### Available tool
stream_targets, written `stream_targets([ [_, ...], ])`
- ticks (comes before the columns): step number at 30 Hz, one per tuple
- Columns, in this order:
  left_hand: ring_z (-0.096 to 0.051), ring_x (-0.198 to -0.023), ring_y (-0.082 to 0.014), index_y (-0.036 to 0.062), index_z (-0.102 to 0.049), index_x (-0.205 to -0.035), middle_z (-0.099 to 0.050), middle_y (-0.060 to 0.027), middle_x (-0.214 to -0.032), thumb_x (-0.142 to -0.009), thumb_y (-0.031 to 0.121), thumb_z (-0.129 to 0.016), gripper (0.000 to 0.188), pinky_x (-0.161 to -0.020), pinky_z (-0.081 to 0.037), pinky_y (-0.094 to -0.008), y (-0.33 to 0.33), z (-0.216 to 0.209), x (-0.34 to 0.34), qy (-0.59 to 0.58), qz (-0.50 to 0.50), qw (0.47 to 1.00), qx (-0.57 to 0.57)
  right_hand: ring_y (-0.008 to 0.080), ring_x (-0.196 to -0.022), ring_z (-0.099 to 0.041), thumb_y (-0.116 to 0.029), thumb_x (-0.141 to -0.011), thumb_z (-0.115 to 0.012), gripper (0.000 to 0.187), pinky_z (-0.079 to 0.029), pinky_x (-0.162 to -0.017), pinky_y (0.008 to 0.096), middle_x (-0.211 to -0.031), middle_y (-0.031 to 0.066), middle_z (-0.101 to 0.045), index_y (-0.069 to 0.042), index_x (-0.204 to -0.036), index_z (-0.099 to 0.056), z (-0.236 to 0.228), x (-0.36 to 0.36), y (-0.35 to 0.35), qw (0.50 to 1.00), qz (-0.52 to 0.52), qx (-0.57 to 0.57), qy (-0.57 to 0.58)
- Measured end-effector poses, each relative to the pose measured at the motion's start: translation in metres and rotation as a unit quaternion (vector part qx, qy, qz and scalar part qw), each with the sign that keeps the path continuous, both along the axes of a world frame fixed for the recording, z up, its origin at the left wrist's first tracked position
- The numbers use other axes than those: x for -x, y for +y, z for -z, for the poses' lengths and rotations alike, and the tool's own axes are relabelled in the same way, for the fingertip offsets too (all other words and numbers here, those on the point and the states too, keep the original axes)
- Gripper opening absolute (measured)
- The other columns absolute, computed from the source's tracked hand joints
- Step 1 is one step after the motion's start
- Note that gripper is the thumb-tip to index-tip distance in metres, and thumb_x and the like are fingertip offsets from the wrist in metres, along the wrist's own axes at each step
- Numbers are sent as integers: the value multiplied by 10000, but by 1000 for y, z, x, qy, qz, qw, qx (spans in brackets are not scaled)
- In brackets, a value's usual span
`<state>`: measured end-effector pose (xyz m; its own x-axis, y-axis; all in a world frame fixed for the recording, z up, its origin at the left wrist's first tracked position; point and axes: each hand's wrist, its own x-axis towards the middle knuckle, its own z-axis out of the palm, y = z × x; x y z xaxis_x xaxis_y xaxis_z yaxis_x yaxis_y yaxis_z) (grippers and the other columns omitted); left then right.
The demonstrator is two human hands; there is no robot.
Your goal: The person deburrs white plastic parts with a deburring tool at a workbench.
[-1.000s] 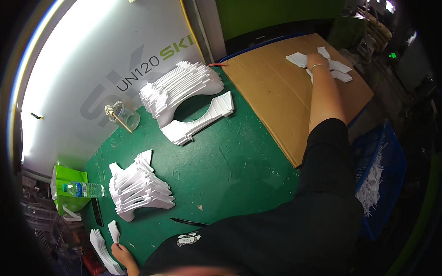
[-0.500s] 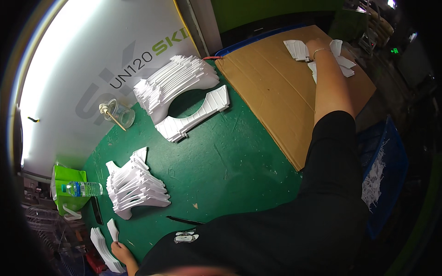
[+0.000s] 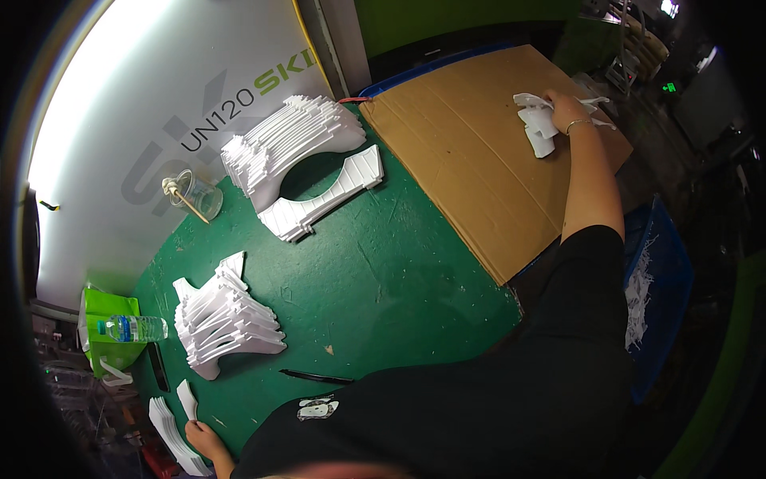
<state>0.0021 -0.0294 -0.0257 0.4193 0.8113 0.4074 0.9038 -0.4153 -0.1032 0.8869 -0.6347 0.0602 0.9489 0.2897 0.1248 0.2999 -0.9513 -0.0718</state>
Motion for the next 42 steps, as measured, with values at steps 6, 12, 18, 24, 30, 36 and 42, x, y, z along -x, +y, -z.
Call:
stream_targets([
  [6, -544, -886, -372, -4, -547, -959, -577, -175, -934, -874, 75, -533, 117, -792, -426, -452, 2, 1, 4, 2, 5, 1000, -4, 321, -1216, -535, -58, -851, -591, 455, -411, -1064, 379, -1277, 130, -592, -168, -1292, -562, 19, 4, -6, 985, -36, 139, -96],
  [12, -542, -887, -372, -6, -547, -958, -577, -175, -930, -873, 76, -531, 119, -795, -420, -453, 0, -2, -2, 3, -4, 1000, 14, 330, -1225, -534, -43, -849, -580, 478, -418, -1050, 384, -1294, 167, -583, -144, -1315, -536, 5, -6, 8, 988, -44, 145, 6],
  [18, -539, -886, -372, -6, -548, -957, -576, -173, -932, -876, 84, -526, 122, -800, -419, -457, 3, 1, 5, -1, 5, 1000, 4, 348, -1163, -580, -112, -793, -661, 506, -471, -985, 410, -1227, 173, -624, -101, -1284, -540, -8, 10, 20, 983, 6, 171, 63],
  [24, -535, -893, -374, -5, -545, -945, -573, -174, -932, -875, 87, -528, 117, -804, -420, -460, -4, -6, -4, -9, 14, 1000, 3, 347, -1164, -582, -112, -751, -683, 466, -466, -991, 408, -1214, 191, -626, -79, -1207, -592, -25, 39, 29, 967, 24, 201, 152],
  [30, -533, -904, -375, -3, -539, -913, -567, -172, -928, -870, 96, -542, 107, -806, -421, -466, -4, -7, -8, -26, 11, 1000, 4, 371, -1111, -602, -87, -718, -693, 412, -479, -950, 407, -1150, 225, -640, -34, -1121, -623, 5, 62, 1, 993, 23, 88, 71],
  [36, -538, -900, -378, -1, -536, -889, -569, -168, -923, -861, 100, -565, 108, -797, -426, -470, -3, -6, -7, -32, 19, 999, -3, 375, -1071, -615, -124, -740, -706, 426, -488, -928, 432, -1159, 215, -630, -28, -1140, -597, -24, 128, 10, 999, 14, -27, -14],
  [42, -538, -878, -384, -5, -534, -870, -567, -170, -909, -848, 94, -583, 113, -784, -427, -474, -8, -16, -14, -51, 34, 998, 0, 364, -953, -638, -157, -779, -702, 333, -521, -800, 482, -1005, 182, -632, -35, -1070, -594, -60, 199, 69, 957, 49, -24, -285],
])
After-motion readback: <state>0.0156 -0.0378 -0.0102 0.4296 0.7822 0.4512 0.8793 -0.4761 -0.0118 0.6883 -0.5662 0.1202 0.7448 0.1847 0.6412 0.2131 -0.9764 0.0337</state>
